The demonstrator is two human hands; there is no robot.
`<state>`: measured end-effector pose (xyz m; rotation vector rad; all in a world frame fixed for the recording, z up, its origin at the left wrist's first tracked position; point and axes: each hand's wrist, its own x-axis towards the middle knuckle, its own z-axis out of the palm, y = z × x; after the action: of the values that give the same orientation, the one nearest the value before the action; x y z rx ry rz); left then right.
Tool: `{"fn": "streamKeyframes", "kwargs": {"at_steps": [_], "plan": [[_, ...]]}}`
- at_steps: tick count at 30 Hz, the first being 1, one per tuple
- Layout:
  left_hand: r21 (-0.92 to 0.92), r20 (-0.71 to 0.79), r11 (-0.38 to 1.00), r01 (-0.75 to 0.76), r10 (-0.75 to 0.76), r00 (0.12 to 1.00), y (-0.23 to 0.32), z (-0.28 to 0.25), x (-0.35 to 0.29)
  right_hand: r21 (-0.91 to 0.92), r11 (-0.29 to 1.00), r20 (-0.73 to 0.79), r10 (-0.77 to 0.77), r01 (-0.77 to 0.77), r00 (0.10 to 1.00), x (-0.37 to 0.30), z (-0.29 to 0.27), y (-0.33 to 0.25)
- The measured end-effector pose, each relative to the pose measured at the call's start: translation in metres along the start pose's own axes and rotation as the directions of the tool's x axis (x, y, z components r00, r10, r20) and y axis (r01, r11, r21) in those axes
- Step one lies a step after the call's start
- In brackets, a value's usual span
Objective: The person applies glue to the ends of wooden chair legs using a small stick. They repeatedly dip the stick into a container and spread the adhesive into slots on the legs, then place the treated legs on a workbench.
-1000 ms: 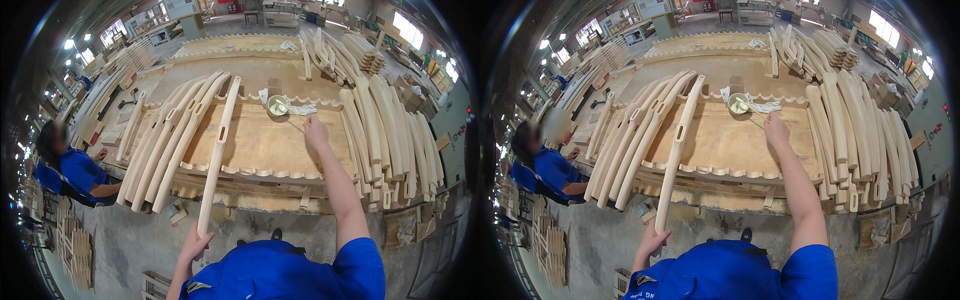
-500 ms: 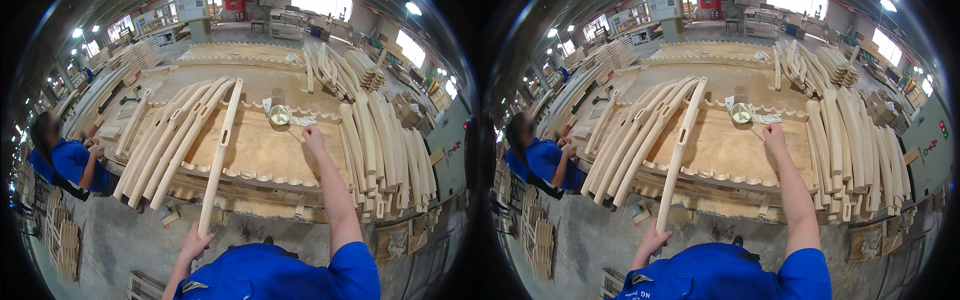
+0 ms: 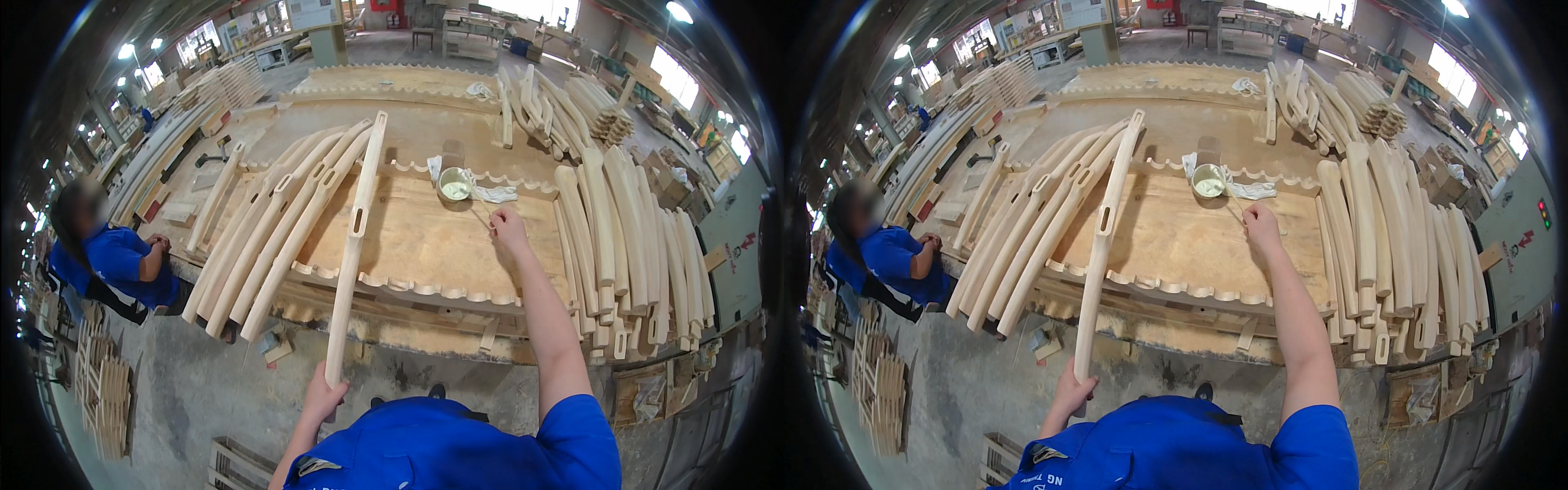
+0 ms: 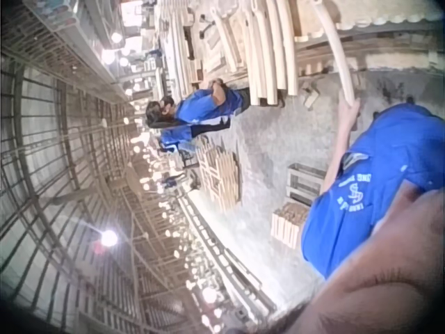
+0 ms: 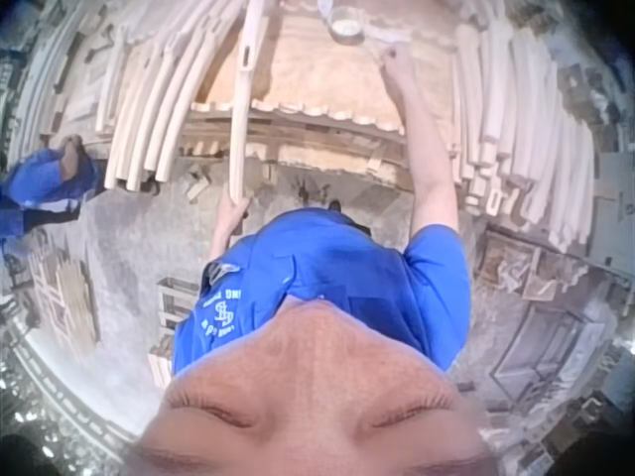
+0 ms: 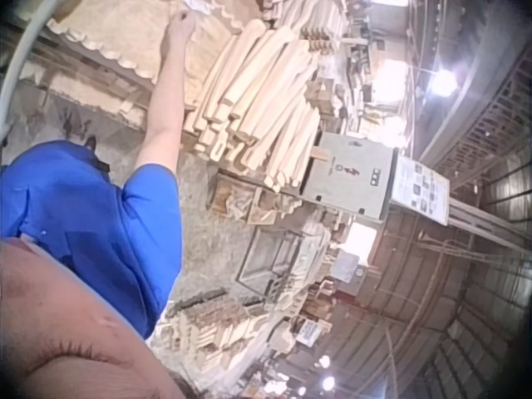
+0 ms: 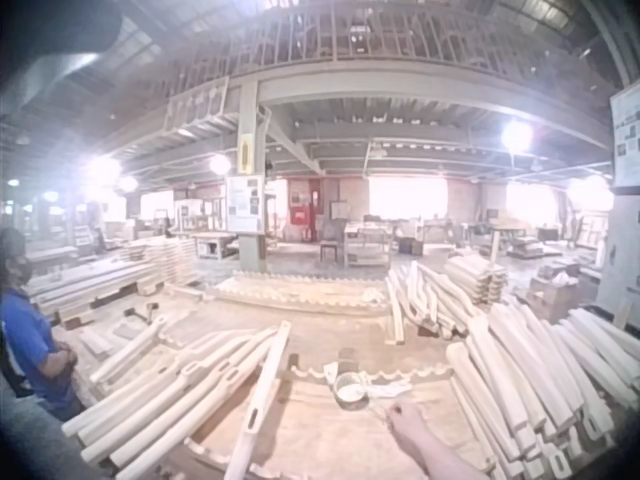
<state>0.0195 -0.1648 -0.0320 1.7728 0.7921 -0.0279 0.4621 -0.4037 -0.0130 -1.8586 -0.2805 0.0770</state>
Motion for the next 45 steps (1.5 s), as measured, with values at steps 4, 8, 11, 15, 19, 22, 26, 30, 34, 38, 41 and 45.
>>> {"fn": "streamKeyframes", "kwargs": {"at_steps": [4, 8, 11, 15, 19, 22, 26, 30, 34, 38, 41, 45], "plan": [[-0.017, -0.021, 1.0, -0.012, 0.011, 1.0, 0.003, 0.001, -0.001, 0.006, 0.998, 0.023, 0.055, -0.055, 0.998, 0.0, -0.001, -0.007], [0.061, -0.055, 0.998, 0.014, -0.011, 0.998, 0.013, 0.001, -0.003, -0.097, 0.966, 0.094, -0.231, 0.24, 0.968, -0.011, 0.008, -0.027], [0.06, -0.067, 0.998, 0.036, -0.032, 0.997, 0.014, -0.002, -0.007, -0.046, 0.94, 0.292, -0.31, 0.338, 0.905, -0.025, 0.033, -0.062], [0.07, -0.035, 0.997, 0.035, -0.033, 0.999, 0.021, -0.008, -0.009, -0.075, 0.96, 0.487, -0.2, 0.269, 0.85, -0.039, 0.062, -0.094], [0.082, -0.018, 0.996, 0.025, -0.024, 1.0, 0.025, -0.012, -0.008, -0.192, 0.936, 0.545, -0.149, 0.296, 0.825, -0.039, 0.073, -0.099], [0.08, -0.021, 0.996, 0.026, -0.025, 0.999, 0.025, -0.011, -0.008, -0.266, 0.91, 0.498, -0.153, 0.318, 0.854, -0.039, 0.078, -0.093], [0.073, -0.02, 0.997, 0.022, -0.021, 1.0, 0.028, -0.011, -0.01, -0.334, 0.84, 0.35, -0.311, 0.428, 0.884, -0.043, 0.084, -0.087], [0.085, -0.023, 0.996, 0.038, -0.036, 0.999, 0.03, -0.012, -0.01, -0.328, 0.8, 0.238, -0.445, 0.502, 0.864, -0.049, 0.094, -0.084], [0.056, -0.014, 0.998, 0.034, -0.033, 0.999, 0.029, -0.011, -0.009, -0.313, 0.791, 0.204, -0.484, 0.525, 0.851, -0.054, 0.099, -0.081], [0.052, -0.011, 0.998, 0.041, -0.04, 0.999, 0.032, -0.012, -0.01, -0.311, 0.783, 0.269, -0.471, 0.539, 0.84, -0.055, 0.095, -0.082], [0.048, 0.0, 0.998, 0.039, -0.039, 0.999, 0.031, -0.013, -0.011, -0.298, 0.796, 0.258, -0.464, 0.527, 0.847, -0.053, 0.093, -0.088], [0.034, 0.015, 0.999, 0.04, -0.04, 0.999, 0.033, -0.012, -0.01, -0.368, 0.748, 0.237, -0.498, 0.551, 0.834, -0.047, 0.095, -0.085]]}}
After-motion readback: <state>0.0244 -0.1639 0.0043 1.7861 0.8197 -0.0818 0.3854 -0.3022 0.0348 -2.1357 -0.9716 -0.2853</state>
